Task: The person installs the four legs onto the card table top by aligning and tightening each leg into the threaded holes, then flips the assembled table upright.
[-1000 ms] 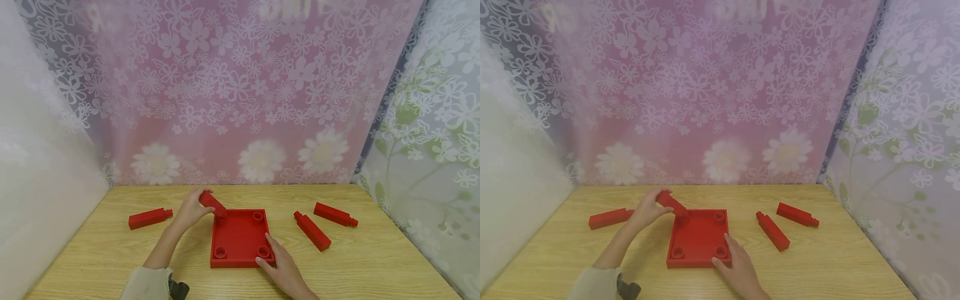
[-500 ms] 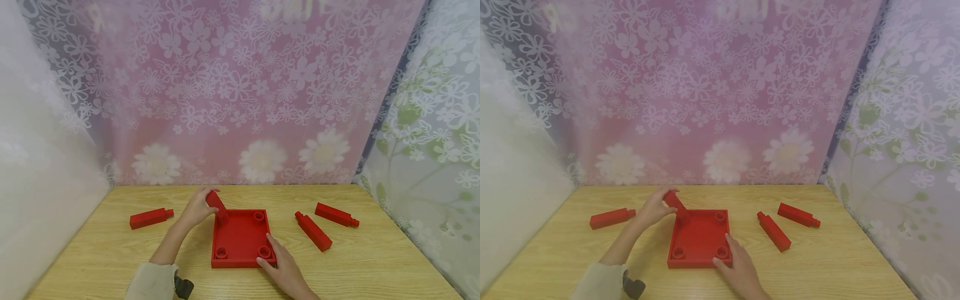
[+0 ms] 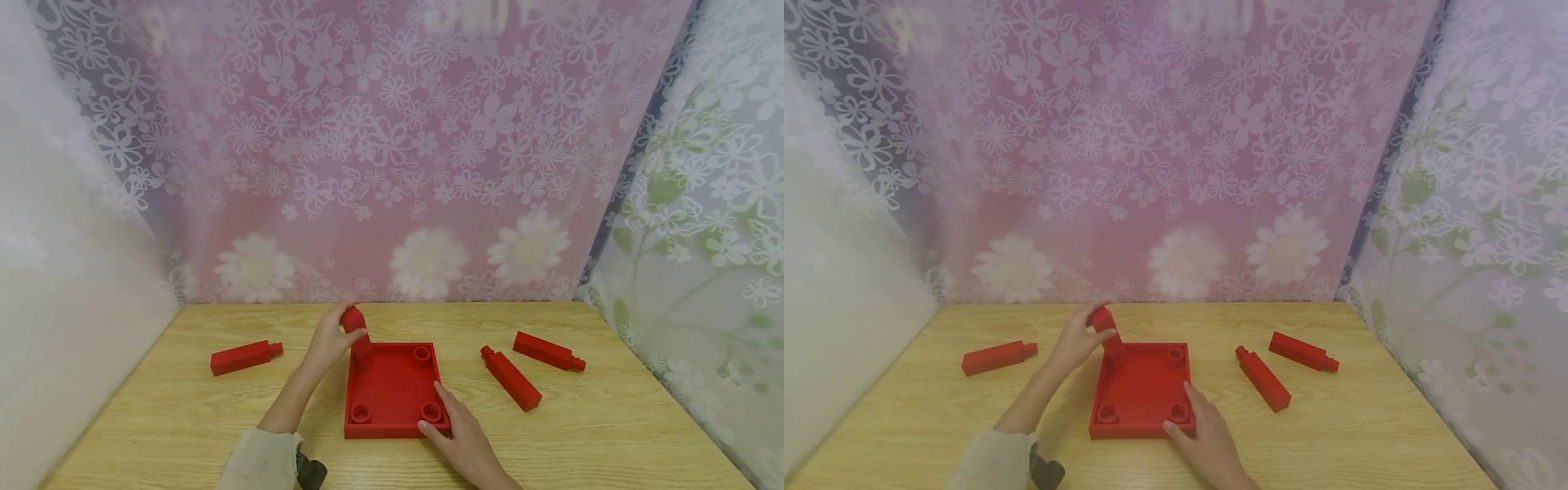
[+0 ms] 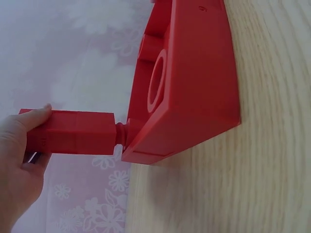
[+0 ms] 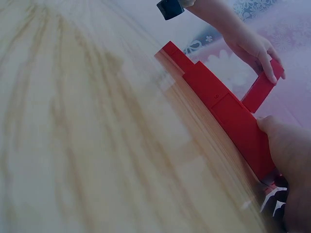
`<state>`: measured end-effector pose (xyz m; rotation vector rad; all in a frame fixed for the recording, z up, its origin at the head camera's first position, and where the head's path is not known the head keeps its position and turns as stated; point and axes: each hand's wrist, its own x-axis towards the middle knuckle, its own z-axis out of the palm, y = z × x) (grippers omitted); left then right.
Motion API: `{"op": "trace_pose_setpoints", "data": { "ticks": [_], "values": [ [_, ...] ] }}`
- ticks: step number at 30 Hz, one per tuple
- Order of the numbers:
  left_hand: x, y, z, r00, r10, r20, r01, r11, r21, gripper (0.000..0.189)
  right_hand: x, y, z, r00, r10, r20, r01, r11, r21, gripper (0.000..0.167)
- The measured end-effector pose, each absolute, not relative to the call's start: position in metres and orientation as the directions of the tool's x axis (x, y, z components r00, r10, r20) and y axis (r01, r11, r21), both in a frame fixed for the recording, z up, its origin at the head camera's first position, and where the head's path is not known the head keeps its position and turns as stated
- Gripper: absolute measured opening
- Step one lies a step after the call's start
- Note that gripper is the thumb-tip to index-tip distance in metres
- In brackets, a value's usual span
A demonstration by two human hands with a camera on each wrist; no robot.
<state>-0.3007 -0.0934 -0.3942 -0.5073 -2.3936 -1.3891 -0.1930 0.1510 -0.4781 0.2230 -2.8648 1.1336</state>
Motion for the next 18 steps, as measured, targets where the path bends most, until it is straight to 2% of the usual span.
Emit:
{"op": "trace_pose_setpoints", "data": {
  "ticks": [10,18],
  "values": [
    [-0.302,-0.081,-0.401,-0.924,-0.027,0.381,0.355,0.303,0.884,0.048,-0.194,0.152,-0.481,-0.987,-0.114,0.109,-0.158,0.719,-0.677,0.08],
    [-0.302,-0.076,-0.404,-0.913,-0.091,0.398,0.358,0.293,0.887,0.043,-0.192,0.152,-0.479,-0.987,-0.116,0.109,-0.159,0.711,-0.685,0.08]
  ]
}}
